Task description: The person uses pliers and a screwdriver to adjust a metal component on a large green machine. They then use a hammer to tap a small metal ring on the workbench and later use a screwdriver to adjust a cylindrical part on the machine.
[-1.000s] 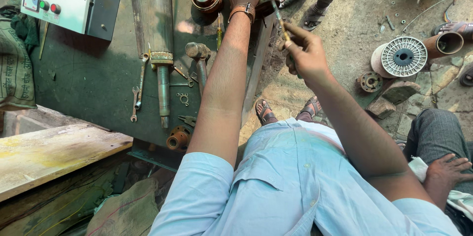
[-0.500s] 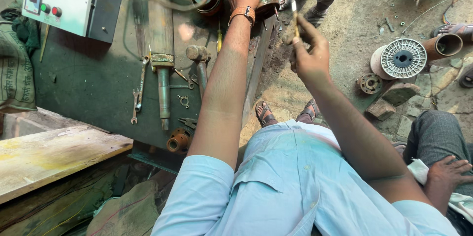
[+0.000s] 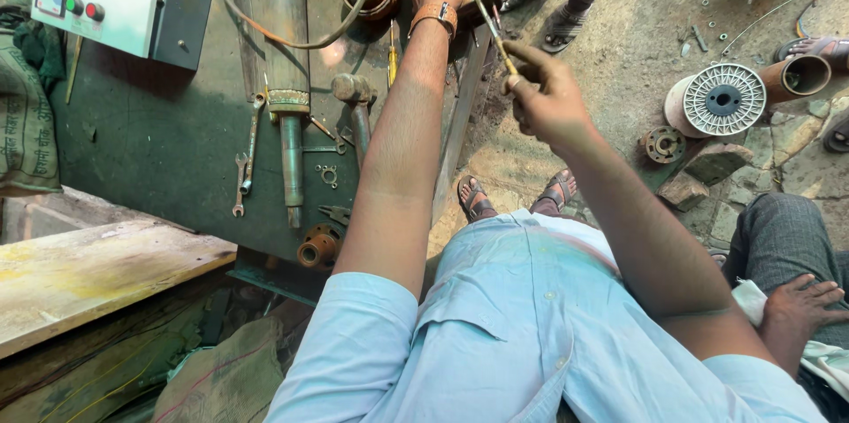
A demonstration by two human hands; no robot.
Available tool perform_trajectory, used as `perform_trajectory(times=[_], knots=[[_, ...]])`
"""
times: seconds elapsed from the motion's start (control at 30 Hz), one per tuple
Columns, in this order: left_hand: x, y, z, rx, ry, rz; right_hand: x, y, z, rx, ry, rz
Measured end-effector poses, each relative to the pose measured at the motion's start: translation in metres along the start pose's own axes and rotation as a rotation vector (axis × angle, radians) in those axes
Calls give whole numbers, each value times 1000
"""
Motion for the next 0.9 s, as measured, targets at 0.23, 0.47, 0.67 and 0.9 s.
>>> perform_trajectory(times=[0.23, 0.47, 0.67, 0.9], knots=[[0, 1, -2, -50, 46, -18, -9, 6, -2, -41, -60, 81], [5, 6, -1, -45, 88, -13, -13, 8, 0, -115, -73, 188], [5, 5, -1, -34, 86, 7, -12, 7, 0, -113, -59, 148], [1, 1, -2, -12, 69, 9, -16, 15, -6, -206, -180, 79]])
Point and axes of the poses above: each hand's wrist, its own z-axis towards the middle knuckle, its own x-axis out of the palm, y = z × x, the point moved 7 cm from there along z, towards the middle knuckle, and after that the axes turned 5 degrees about x, right-handed, at the moved point
